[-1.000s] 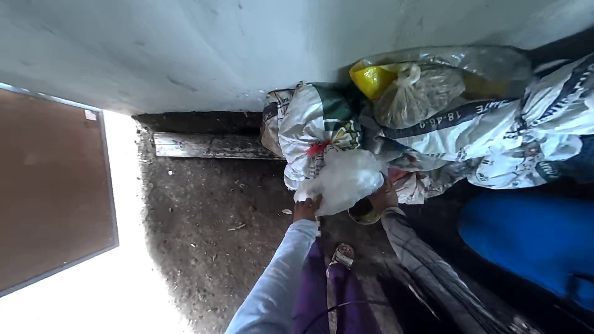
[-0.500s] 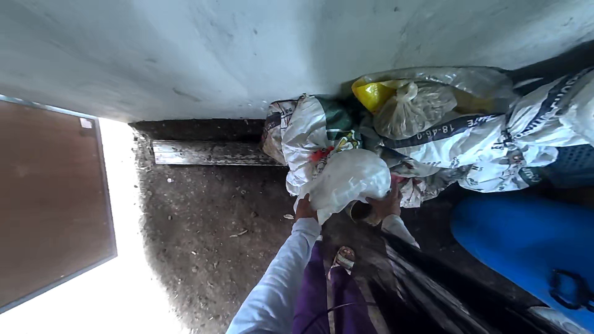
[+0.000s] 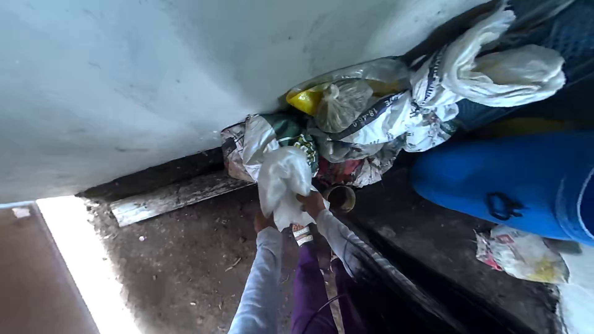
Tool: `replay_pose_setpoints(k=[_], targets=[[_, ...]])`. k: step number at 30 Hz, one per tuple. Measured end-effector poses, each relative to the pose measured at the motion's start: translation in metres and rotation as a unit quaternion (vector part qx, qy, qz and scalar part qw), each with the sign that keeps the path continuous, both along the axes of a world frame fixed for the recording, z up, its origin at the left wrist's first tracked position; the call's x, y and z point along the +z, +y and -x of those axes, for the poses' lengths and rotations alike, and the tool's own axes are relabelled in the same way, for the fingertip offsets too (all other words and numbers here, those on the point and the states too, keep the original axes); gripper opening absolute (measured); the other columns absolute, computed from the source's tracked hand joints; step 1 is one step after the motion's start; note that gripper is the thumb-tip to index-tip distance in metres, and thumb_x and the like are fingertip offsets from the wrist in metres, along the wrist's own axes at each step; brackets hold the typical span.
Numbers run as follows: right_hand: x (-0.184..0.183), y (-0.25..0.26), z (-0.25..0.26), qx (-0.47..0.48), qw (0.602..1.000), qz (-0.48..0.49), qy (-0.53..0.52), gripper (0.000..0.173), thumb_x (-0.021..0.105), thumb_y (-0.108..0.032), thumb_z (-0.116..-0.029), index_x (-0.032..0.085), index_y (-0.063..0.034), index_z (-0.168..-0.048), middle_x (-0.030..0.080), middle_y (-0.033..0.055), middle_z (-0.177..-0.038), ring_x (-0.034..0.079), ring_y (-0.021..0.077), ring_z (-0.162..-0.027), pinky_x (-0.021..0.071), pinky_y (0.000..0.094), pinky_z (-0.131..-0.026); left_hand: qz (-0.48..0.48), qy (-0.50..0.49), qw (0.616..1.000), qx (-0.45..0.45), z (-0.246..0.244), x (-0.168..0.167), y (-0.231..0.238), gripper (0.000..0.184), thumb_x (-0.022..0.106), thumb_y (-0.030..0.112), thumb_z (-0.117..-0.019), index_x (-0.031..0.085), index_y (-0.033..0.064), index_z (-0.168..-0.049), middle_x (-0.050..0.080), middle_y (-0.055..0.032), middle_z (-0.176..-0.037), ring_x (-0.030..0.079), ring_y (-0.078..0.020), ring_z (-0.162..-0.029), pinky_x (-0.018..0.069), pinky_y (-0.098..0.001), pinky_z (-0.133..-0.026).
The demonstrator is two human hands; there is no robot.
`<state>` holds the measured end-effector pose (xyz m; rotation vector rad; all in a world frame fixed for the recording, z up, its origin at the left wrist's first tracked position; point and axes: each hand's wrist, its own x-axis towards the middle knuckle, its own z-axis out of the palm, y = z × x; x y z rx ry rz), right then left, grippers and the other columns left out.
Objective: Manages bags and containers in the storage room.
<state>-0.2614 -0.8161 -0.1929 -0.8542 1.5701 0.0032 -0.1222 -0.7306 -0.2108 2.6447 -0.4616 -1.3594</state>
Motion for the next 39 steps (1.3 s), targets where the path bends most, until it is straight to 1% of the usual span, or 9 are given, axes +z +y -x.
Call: replay_pose_setpoints(k=[3,8,9,13,18,23,28,34,39], targets=[[0.014,-0.023,-0.007,0.012,1.000,-0.002,0.004,0.035,0.064,-0.022,-0.1021,0.064,0.0069,-0.122,0.068,0.0266,-0.112,0.068,0.0344,-0.099,0.0537,0.0502,-0.093,0.016,-0.001,1.000,0.011,-0.013,0.020,-0.020,0.055,0.057,0.029,-0.1062,0.046,-0.0066,-0.147,0.052,-0.0287,-0.147,0.048,-0.0379,-0.141,0.0350,-0.0493,-0.118],[0.006,-0.029,-0.006,-0.011,1.000,0.004,-0.015,0.035,0.067,-0.023,-0.1008,0.065,0.0060,-0.120,0.068,0.0266,-0.108,0.068,0.0356,-0.094,0.0547,0.0523,-0.088,0.086,0.018,0.996,0.027,-0.004,0.003,-0.017,0.110,0.088,0.023,-0.0822,0.014,-0.0013,-0.161,0.037,-0.0277,-0.159,0.040,-0.0335,-0.147,0.0330,-0.0433,-0.122],[0.005,-0.025,-0.006,-0.003,1.000,0.002,-0.011,0.034,0.067,-0.023,-0.1006,0.065,0.0057,-0.119,0.068,0.0268,-0.110,0.068,0.0365,-0.097,0.0541,0.0533,-0.090,0.058,0.021,0.998,0.027,0.000,-0.004,-0.016,0.107,0.085,0.025,-0.0855,0.014,-0.0021,-0.160,0.037,-0.0279,-0.158,0.041,-0.0338,-0.147,0.0335,-0.0434,-0.121],[0.004,-0.017,0.007,0.041,0.999,0.015,0.011,0.037,0.068,-0.027,-0.0999,0.067,0.0044,-0.119,0.069,0.0269,-0.110,0.068,0.0396,-0.101,0.0519,0.0578,-0.093,-0.041,0.003,0.999,0.026,0.003,-0.016,-0.024,0.062,0.062,0.032,-0.1037,0.045,-0.0115,-0.144,0.051,-0.0305,-0.146,0.049,-0.0372,-0.140,0.0371,-0.0464,-0.117],[0.023,-0.045,0.046,0.061,0.996,0.044,0.049,0.041,0.067,-0.030,-0.1005,0.066,0.0038,-0.124,0.068,0.0291,-0.118,0.064,0.0454,-0.114,0.0472,0.0657,-0.098,-0.037,-0.044,0.997,-0.049,-0.007,0.025,-0.062,0.050,0.057,0.031,-0.1060,0.057,-0.0107,-0.133,0.058,-0.0300,-0.138,0.053,-0.0385,-0.135,0.0386,-0.0484,-0.115],[0.050,-0.110,0.076,0.084,0.987,0.113,0.075,0.038,0.066,-0.023,-0.1005,0.064,0.0053,-0.126,0.066,0.0295,-0.123,0.062,0.0450,-0.119,0.0452,0.0650,-0.102,-0.034,-0.067,0.992,-0.101,-0.010,0.089,-0.107,0.051,0.052,0.028,-0.1084,0.050,-0.0118,-0.140,0.052,-0.0325,-0.145,0.048,-0.0410,-0.140,0.0362,-0.0495,-0.117],[0.045,-0.148,0.090,0.123,0.978,0.129,0.109,0.036,0.068,-0.023,-0.0979,0.067,0.0037,-0.123,0.066,0.0288,-0.124,0.060,0.0456,-0.121,0.0424,0.0679,-0.102,-0.009,-0.082,0.994,-0.068,0.005,0.093,-0.103,0.051,0.054,0.027,-0.1074,0.049,-0.0104,-0.142,0.053,-0.0311,-0.144,0.050,-0.0389,-0.139,0.0366,-0.0478,-0.117],[0.030,-0.124,0.108,0.107,0.981,0.105,0.122,0.042,0.067,-0.026,-0.0991,0.064,0.0023,-0.130,0.064,0.0299,-0.129,0.057,0.0478,-0.126,0.0409,0.0693,-0.105,-0.049,-0.092,0.989,-0.106,0.011,0.098,-0.104,0.049,0.052,0.027,-0.1083,0.050,-0.0081,-0.142,0.054,-0.0304,-0.143,0.050,-0.0399,-0.139,0.0376,-0.0501,-0.116],[-0.012,-0.061,0.154,0.047,0.986,0.041,0.153,0.047,0.072,-0.023,-0.0963,0.061,0.0051,-0.133,0.060,0.0326,-0.134,0.055,0.0491,-0.129,0.0411,0.0680,-0.108,-0.044,-0.109,0.958,-0.261,-0.015,0.119,-0.118,0.044,0.058,0.010,-0.1025,0.050,-0.0076,-0.143,0.055,-0.0320,-0.142,0.051,-0.0432,-0.136,0.0383,-0.0538,-0.114]])
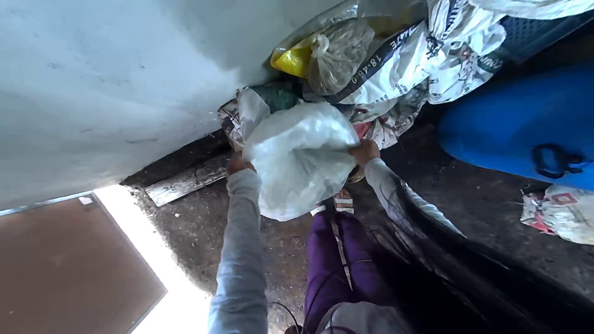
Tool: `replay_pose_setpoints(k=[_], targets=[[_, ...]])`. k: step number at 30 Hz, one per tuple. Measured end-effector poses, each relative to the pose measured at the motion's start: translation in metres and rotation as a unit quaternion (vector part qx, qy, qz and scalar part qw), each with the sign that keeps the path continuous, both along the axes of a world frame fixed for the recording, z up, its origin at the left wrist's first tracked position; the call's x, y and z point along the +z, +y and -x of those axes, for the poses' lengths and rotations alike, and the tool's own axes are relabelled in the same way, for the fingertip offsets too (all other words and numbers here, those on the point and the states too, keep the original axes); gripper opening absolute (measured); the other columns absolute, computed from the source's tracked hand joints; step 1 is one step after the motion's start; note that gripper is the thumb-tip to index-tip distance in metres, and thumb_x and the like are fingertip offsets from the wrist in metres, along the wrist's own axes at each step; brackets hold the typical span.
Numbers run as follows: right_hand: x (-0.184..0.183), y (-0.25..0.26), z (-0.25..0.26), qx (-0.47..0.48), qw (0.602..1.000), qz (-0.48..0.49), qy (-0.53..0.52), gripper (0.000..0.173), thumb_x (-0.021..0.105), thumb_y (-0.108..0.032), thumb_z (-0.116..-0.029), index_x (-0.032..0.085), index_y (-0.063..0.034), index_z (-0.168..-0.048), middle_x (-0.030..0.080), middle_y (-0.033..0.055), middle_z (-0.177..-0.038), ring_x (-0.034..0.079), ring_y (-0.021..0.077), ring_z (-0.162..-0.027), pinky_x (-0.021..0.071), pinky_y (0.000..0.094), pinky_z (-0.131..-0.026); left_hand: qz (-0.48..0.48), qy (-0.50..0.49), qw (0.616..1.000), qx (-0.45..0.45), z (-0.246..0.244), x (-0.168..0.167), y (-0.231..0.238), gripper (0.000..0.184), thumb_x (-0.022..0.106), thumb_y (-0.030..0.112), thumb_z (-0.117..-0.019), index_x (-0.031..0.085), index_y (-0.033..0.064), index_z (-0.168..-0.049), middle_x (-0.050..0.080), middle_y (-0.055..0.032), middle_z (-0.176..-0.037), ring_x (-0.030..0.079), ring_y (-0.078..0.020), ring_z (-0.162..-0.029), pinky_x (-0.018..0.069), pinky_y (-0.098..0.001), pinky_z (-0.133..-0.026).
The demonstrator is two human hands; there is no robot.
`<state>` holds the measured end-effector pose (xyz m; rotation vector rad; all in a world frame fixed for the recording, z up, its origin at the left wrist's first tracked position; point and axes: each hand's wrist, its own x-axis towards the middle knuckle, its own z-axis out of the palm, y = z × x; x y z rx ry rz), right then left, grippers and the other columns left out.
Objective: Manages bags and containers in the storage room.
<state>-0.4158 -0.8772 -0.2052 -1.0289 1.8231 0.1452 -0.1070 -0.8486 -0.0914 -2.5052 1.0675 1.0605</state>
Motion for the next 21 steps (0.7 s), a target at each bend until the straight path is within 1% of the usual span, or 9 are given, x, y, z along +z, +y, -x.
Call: replay_pose_setpoints(k=[4,9,11,13,14,15,16,19,21], targets=[[-0.030,0.047,0.013,-0.060,0.997,-0.050,-0.019,0.049,0.074,-0.028,-0.0967,0.062,0.0037,-0.133,0.062,0.0320,-0.132,0.060,0.0474,-0.124,0.0456,0.0639,-0.106,-0.006,-0.015,0.995,-0.095,-0.003,0.015,-0.022,0.044,0.061,0.006,-0.0992,0.052,-0.0079,-0.140,0.057,-0.0333,-0.138,0.053,-0.0470,-0.133,0.0398,-0.0597,-0.110],[-0.002,0.042,-0.004,-0.129,0.987,-0.057,-0.074,0.038,0.068,-0.025,-0.0998,0.065,0.0043,-0.124,0.067,0.0285,-0.112,0.067,0.0397,-0.095,0.0528,0.0588,-0.087,0.012,-0.004,0.992,-0.125,-0.009,0.002,-0.038,0.041,0.060,0.011,-0.1013,0.054,-0.0068,-0.138,0.058,-0.0329,-0.136,0.054,-0.0467,-0.132,0.0395,-0.0599,-0.110],[0.013,0.038,-0.010,-0.155,0.981,-0.021,-0.115,0.038,0.064,-0.025,-0.1023,0.062,0.0060,-0.124,0.065,0.0265,-0.107,0.065,0.0330,-0.084,0.0548,0.0511,-0.078,0.063,0.048,0.994,-0.072,0.001,0.002,-0.033,0.047,0.062,0.015,-0.1021,0.050,-0.0086,-0.141,0.056,-0.0325,-0.139,0.053,-0.0430,-0.134,0.0389,-0.0545,-0.114],[0.041,0.030,-0.022,-0.172,0.977,0.022,-0.126,0.039,0.059,-0.023,-0.1049,0.059,0.0081,-0.128,0.064,0.0281,-0.112,0.066,0.0325,-0.085,0.0569,0.0468,-0.074,0.208,0.123,0.970,0.017,0.017,-0.005,-0.006,0.065,0.071,0.018,-0.0960,0.042,-0.0099,-0.147,0.052,-0.0326,-0.143,0.052,-0.0387,-0.136,0.0398,-0.0481,-0.115],[0.069,0.017,-0.027,-0.162,0.978,-0.017,-0.128,0.041,0.053,-0.022,-0.1077,0.054,0.0062,-0.136,0.062,0.0280,-0.126,0.067,0.0346,-0.099,0.0570,0.0474,-0.082,0.282,0.142,0.947,0.062,0.028,-0.013,0.012,0.081,0.077,0.018,-0.0889,0.035,-0.0079,-0.152,0.046,-0.0318,-0.149,0.048,-0.0365,-0.139,0.0390,-0.0457,-0.117],[0.096,-0.011,-0.025,-0.150,0.965,-0.142,-0.164,0.045,0.044,-0.023,-0.1120,0.040,-0.0009,-0.151,0.048,0.0221,-0.149,0.057,0.0336,-0.126,0.0478,0.0486,-0.105,0.330,0.128,0.931,0.094,0.038,-0.021,0.030,0.098,0.084,0.020,-0.0809,0.027,-0.0050,-0.157,0.039,-0.0306,-0.155,0.042,-0.0359,-0.144,0.0362,-0.0459,-0.119],[0.074,0.005,-0.036,-0.152,0.976,0.028,-0.155,0.041,0.053,-0.022,-0.1070,0.055,0.0091,-0.133,0.061,0.0309,-0.124,0.067,0.0377,-0.100,0.0577,0.0502,-0.081,0.342,0.078,0.928,0.122,0.048,-0.031,0.048,0.115,0.090,0.025,-0.0725,0.021,-0.0023,-0.160,0.034,-0.0300,-0.159,0.037,-0.0380,-0.147,0.0328,-0.0497,-0.120],[0.051,-0.012,-0.048,-0.142,0.967,0.062,-0.201,0.036,0.061,-0.022,-0.1028,0.062,0.0079,-0.123,0.065,0.0276,-0.111,0.066,0.0345,-0.091,0.0548,0.0531,-0.082,0.203,-0.057,0.947,0.244,0.073,-0.067,0.089,0.144,0.097,0.045,-0.0621,0.001,0.0094,-0.164,0.024,-0.0243,-0.166,0.029,-0.0392,-0.152,0.0215,-0.0571,-0.123],[0.066,-0.017,-0.059,-0.094,0.979,0.067,-0.166,0.034,0.060,-0.020,-0.1025,0.063,0.0072,-0.123,0.066,0.0267,-0.113,0.066,0.0352,-0.096,0.0535,0.0536,-0.086,0.135,-0.069,0.936,0.318,0.076,-0.096,0.099,0.140,0.095,0.048,-0.0660,0.002,0.0119,-0.164,0.031,-0.0241,-0.163,0.035,-0.0397,-0.148,0.0247,-0.0584,-0.121]])
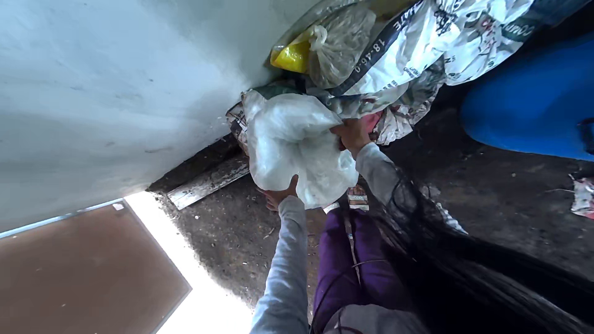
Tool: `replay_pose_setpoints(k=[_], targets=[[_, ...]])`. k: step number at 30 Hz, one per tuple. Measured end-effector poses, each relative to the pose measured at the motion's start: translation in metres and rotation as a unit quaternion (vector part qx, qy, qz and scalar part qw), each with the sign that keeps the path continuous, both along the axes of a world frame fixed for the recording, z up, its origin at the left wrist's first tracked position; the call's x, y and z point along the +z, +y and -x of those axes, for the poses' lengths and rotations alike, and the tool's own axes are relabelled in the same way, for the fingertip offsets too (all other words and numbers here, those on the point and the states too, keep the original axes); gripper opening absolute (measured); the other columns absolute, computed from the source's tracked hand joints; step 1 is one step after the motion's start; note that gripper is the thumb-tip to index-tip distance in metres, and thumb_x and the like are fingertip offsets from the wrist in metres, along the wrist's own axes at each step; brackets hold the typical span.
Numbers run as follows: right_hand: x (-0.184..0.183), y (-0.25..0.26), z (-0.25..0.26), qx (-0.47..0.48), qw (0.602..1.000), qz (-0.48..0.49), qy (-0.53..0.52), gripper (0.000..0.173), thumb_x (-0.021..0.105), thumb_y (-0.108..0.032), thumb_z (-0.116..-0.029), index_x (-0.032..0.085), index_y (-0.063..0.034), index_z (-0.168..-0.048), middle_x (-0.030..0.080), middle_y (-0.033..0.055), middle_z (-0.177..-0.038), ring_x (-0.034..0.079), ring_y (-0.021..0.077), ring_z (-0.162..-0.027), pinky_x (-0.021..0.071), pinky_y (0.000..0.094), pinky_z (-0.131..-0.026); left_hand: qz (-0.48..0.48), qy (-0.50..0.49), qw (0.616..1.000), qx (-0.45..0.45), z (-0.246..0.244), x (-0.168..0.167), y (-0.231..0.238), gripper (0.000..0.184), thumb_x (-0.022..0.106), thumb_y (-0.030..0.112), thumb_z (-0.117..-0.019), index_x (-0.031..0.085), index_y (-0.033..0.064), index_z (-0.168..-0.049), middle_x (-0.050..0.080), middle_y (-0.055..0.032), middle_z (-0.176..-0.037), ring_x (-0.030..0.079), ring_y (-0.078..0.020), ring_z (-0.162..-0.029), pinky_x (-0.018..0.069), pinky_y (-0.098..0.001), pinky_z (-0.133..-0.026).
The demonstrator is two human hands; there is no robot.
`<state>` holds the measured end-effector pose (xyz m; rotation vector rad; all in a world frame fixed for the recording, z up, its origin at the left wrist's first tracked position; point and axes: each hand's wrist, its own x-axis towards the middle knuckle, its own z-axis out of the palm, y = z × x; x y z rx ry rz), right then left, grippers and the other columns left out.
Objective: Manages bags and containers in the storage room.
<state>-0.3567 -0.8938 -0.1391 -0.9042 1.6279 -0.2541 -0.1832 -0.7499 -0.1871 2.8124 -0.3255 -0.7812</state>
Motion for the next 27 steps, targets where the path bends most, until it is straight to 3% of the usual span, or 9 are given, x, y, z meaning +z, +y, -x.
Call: replay_pose_setpoints(k=[2,3,4,6,9,13,21,24,27], targets=[[0.043,-0.025,0.001,0.146,0.984,-0.101,0.026,0.041,0.049,-0.020,-0.1096,0.050,0.0014,-0.145,0.055,0.0225,-0.143,0.056,0.0341,-0.130,0.0425,0.0521,-0.110,-0.003,0.024,0.999,0.026,-0.004,-0.009,-0.007,0.104,0.085,0.042,-0.0836,0.025,0.0000,-0.158,0.047,-0.0277,-0.151,0.049,-0.0398,-0.139,0.0375,-0.0554,-0.116],[0.033,-0.018,0.000,0.149,0.986,0.005,0.069,0.038,0.056,-0.020,-0.1059,0.060,0.0054,-0.133,0.063,0.0272,-0.130,0.062,0.0402,-0.120,0.0469,0.0580,-0.102,-0.008,0.028,0.999,0.017,-0.011,-0.006,-0.016,0.077,0.076,0.038,-0.0925,0.044,-0.0055,-0.147,0.056,-0.0289,-0.141,0.056,-0.0396,-0.131,0.0431,-0.0539,-0.111],[0.024,-0.021,0.003,0.163,0.980,0.074,0.090,0.036,0.059,-0.022,-0.1039,0.064,0.0075,-0.125,0.065,0.0307,-0.122,0.063,0.0454,-0.115,0.0466,0.0636,-0.098,-0.014,0.033,0.999,-0.005,-0.020,0.002,-0.025,0.060,0.069,0.034,-0.0985,0.054,-0.0078,-0.138,0.061,-0.0294,-0.135,0.059,-0.0394,-0.128,0.0448,-0.0530,-0.109],[0.022,-0.043,0.010,0.220,0.959,0.105,0.143,0.037,0.058,-0.027,-0.1048,0.065,0.0054,-0.121,0.065,0.0316,-0.121,0.061,0.0492,-0.119,0.0436,0.0686,-0.099,-0.026,0.033,0.998,-0.056,-0.031,0.039,-0.047,0.045,0.062,0.027,-0.1030,0.060,-0.0070,-0.132,0.062,-0.0282,-0.133,0.057,-0.0377,-0.130,0.0424,-0.0504,-0.111],[0.024,-0.070,0.023,0.310,0.914,0.129,0.227,0.036,0.052,-0.025,-0.1076,0.064,0.0000,-0.130,0.062,0.0296,-0.133,0.056,0.0512,-0.127,0.0407,0.0727,-0.101,0.001,0.000,0.995,-0.098,-0.037,0.078,-0.052,0.036,0.065,0.022,-0.1011,0.066,-0.0048,-0.125,0.066,-0.0263,-0.128,0.060,-0.0355,-0.126,0.0432,-0.0490,-0.109],[0.009,-0.093,0.040,0.334,0.888,0.158,0.275,0.032,0.054,-0.017,-0.1053,0.065,-0.0042,-0.132,0.060,0.0288,-0.137,0.056,0.0517,-0.127,0.0413,0.0741,-0.100,0.033,0.008,0.997,-0.072,-0.042,0.091,-0.047,0.033,0.069,0.018,-0.0977,0.067,-0.0038,-0.123,0.067,-0.0251,-0.125,0.062,-0.0344,-0.122,0.0450,-0.0496,-0.106],[-0.017,-0.090,0.036,0.268,0.912,0.089,0.297,0.037,0.055,-0.027,-0.1059,0.064,-0.0035,-0.132,0.061,0.0277,-0.137,0.055,0.0487,-0.131,0.0394,0.0728,-0.103,0.017,0.019,0.996,-0.081,-0.058,0.085,-0.061,0.034,0.070,0.020,-0.0969,0.068,-0.0028,-0.121,0.068,-0.0244,-0.124,0.062,-0.0351,-0.122,0.0451,-0.0510,-0.105],[-0.025,-0.064,0.039,0.235,0.935,0.079,0.255,0.039,0.056,-0.027,-0.1055,0.062,-0.0023,-0.136,0.062,0.0302,-0.134,0.055,0.0509,-0.129,0.0393,0.0737,-0.103,-0.013,0.050,0.991,-0.124,-0.053,0.079,-0.053,0.043,0.070,0.020,-0.0975,0.061,-0.0046,-0.132,0.063,-0.0269,-0.132,0.058,-0.0377,-0.129,0.0430,-0.0510,-0.110],[-0.036,-0.014,0.045,0.191,0.961,0.059,0.193,0.041,0.056,-0.022,-0.1053,0.058,-0.0003,-0.140,0.060,0.0340,-0.133,0.055,0.0540,-0.127,0.0389,0.0745,-0.104,-0.063,0.111,0.975,-0.182,-0.029,0.073,-0.034,0.067,0.069,0.026,-0.0987,0.039,0.0003,-0.153,0.056,-0.0277,-0.142,0.054,-0.0404,-0.134,0.0416,-0.0544,-0.113]])
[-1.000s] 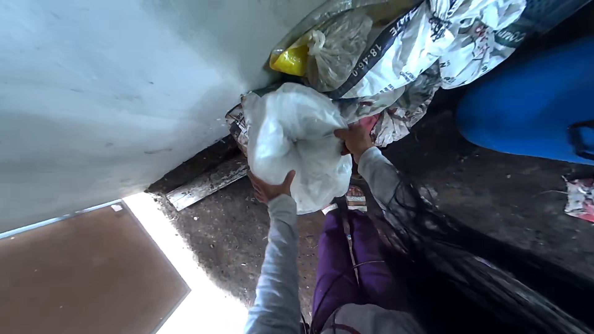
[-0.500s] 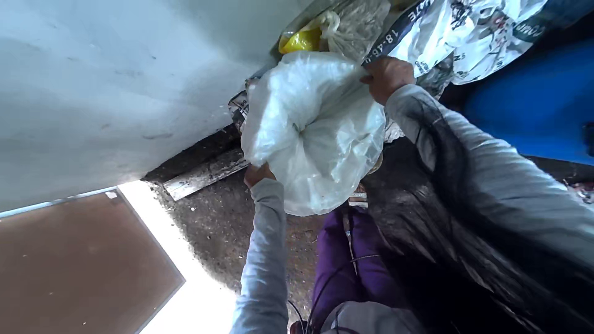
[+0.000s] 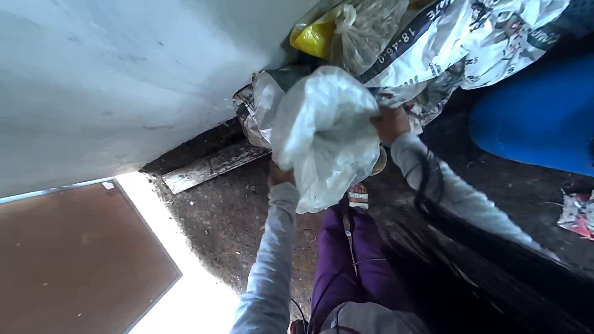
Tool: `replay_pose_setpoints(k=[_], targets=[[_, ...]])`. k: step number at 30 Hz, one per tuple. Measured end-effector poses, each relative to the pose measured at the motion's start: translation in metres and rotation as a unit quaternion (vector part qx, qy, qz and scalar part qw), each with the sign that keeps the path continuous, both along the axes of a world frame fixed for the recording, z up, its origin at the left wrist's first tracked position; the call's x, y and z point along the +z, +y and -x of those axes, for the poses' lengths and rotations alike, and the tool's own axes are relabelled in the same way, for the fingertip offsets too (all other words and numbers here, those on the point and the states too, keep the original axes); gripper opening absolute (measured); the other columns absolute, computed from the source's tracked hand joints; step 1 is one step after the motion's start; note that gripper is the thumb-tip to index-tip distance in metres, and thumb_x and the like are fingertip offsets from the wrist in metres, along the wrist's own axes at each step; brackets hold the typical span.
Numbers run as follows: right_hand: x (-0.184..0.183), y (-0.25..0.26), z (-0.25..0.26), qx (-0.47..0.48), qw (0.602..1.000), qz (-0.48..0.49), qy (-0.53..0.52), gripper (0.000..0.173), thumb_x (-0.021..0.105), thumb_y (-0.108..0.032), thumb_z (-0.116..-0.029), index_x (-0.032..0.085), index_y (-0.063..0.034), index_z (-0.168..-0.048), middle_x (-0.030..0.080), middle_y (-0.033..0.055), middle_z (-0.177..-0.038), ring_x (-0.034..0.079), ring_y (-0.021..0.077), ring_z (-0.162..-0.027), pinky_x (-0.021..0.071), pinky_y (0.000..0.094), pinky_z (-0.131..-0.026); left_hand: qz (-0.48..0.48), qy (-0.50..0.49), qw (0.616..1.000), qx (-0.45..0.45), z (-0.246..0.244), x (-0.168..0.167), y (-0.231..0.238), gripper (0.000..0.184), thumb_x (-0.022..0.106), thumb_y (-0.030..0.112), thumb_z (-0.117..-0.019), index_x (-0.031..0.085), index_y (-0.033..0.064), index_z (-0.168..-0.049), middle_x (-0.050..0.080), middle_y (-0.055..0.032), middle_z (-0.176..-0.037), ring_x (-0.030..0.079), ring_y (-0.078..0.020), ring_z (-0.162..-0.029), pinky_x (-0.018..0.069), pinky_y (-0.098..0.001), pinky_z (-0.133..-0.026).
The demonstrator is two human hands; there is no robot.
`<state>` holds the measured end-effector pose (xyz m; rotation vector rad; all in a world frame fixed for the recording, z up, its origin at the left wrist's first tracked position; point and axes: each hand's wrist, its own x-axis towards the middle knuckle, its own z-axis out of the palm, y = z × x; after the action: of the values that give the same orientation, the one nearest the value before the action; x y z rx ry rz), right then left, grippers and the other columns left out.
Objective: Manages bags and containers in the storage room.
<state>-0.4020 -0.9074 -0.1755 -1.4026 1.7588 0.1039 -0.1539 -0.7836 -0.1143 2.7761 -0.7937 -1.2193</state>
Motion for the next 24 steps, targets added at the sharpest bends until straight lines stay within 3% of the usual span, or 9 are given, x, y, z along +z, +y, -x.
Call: replay_pose_setpoints(k=[2,5,7,12,15,17,19,22,24], targets=[[-0.016,0.049,0.006,-0.022,0.999,-0.037,-0.015,0.040,0.058,-0.024,-0.1058,0.060,0.0039,-0.135,0.062,0.0352,-0.128,0.057,0.0541,-0.124,0.0408,0.0730,-0.104,-0.057,0.051,0.993,-0.090,0.016,-0.016,0.024,0.081,0.068,0.037,-0.0991,0.025,0.0034,-0.160,0.054,-0.0292,-0.144,0.054,-0.0431,-0.133,0.0431,-0.0579,-0.111],[-0.056,0.129,0.006,0.022,0.994,-0.101,0.020,0.040,0.058,-0.025,-0.1058,0.060,0.0037,-0.133,0.064,0.0320,-0.127,0.061,0.0508,-0.121,0.0455,0.0694,-0.102,-0.133,0.102,0.949,-0.268,0.029,-0.070,0.064,0.090,0.074,0.039,-0.0922,0.027,0.0052,-0.161,0.049,-0.0267,-0.150,0.050,-0.0433,-0.137,0.0400,-0.0592,-0.113],[-0.074,0.161,-0.009,0.096,0.980,-0.167,0.049,0.039,0.053,-0.021,-0.1065,0.059,0.0018,-0.138,0.060,0.0272,-0.139,0.056,0.0460,-0.131,0.0420,0.0647,-0.109,-0.213,0.136,0.905,-0.343,0.030,-0.099,0.084,0.078,0.068,0.032,-0.0972,0.031,0.0019,-0.158,0.040,-0.0257,-0.157,0.044,-0.0435,-0.142,0.0353,-0.0608,-0.115],[-0.071,0.176,-0.065,0.209,0.952,-0.224,0.005,0.037,0.048,-0.016,-0.1060,0.061,-0.0050,-0.140,0.053,0.0214,-0.149,0.053,0.0416,-0.135,0.0401,0.0615,-0.112,-0.246,0.099,0.959,-0.104,-0.017,-0.117,0.098,0.043,0.054,0.014,-0.1059,0.050,-0.0079,-0.143,0.051,-0.0260,-0.149,0.048,-0.0345,-0.141,0.0365,-0.0463,-0.118],[-0.062,0.184,-0.097,0.185,0.957,-0.211,-0.078,0.038,0.051,-0.016,-0.1059,0.060,-0.0088,-0.142,0.054,0.0218,-0.147,0.056,0.0401,-0.132,0.0430,0.0585,-0.111,-0.074,-0.023,0.997,-0.007,-0.056,-0.081,0.075,0.039,0.052,0.016,-0.1070,0.055,-0.0090,-0.137,0.056,-0.0295,-0.141,0.053,-0.0371,-0.135,0.0402,-0.0462,-0.115],[-0.049,0.189,-0.124,0.135,0.960,-0.202,-0.141,0.039,0.052,-0.015,-0.1058,0.059,-0.0072,-0.143,0.056,0.0235,-0.145,0.058,0.0403,-0.130,0.0442,0.0566,-0.111,0.083,-0.048,0.995,-0.017,-0.055,-0.048,0.048,0.048,0.053,0.023,-0.1078,0.049,-0.0093,-0.143,0.048,-0.0304,-0.149,0.045,-0.0384,-0.142,0.0331,-0.0468,-0.120],[-0.032,0.189,-0.149,0.098,0.959,-0.185,-0.190,0.038,0.051,-0.014,-0.1064,0.059,-0.0028,-0.142,0.059,0.0244,-0.140,0.059,0.0389,-0.128,0.0445,0.0527,-0.111,0.111,-0.083,0.984,-0.108,-0.038,-0.022,0.008,0.081,0.069,0.039,-0.0965,0.035,-0.0069,-0.154,0.035,-0.0288,-0.160,0.033,-0.0394,-0.150,0.0228,-0.0517,-0.124],[-0.012,0.182,-0.166,0.052,0.957,-0.162,-0.235,0.035,0.051,-0.014,-0.1071,0.062,0.0049,-0.135,0.063,0.0256,-0.132,0.061,0.0379,-0.123,0.0457,0.0497,-0.109,-0.052,-0.131,0.977,-0.163,-0.013,-0.035,-0.033,0.147,0.082,0.074,-0.0654,0.001,-0.0017,-0.162,0.010,-0.0255,-0.169,0.012,-0.0388,-0.158,0.0060,-0.0631,-0.124],[-0.011,0.182,-0.159,0.034,0.957,-0.159,-0.240,0.033,0.053,-0.015,-0.1067,0.065,0.0081,-0.127,0.064,0.0255,-0.131,0.062,0.0365,-0.124,0.0453,0.0487,-0.110,-0.134,-0.091,0.979,-0.125,-0.003,-0.058,-0.039,0.142,0.084,0.070,-0.0674,0.007,-0.0039,-0.161,0.021,-0.0293,-0.165,0.024,-0.0419,-0.153,0.0183,-0.0657,-0.121]])
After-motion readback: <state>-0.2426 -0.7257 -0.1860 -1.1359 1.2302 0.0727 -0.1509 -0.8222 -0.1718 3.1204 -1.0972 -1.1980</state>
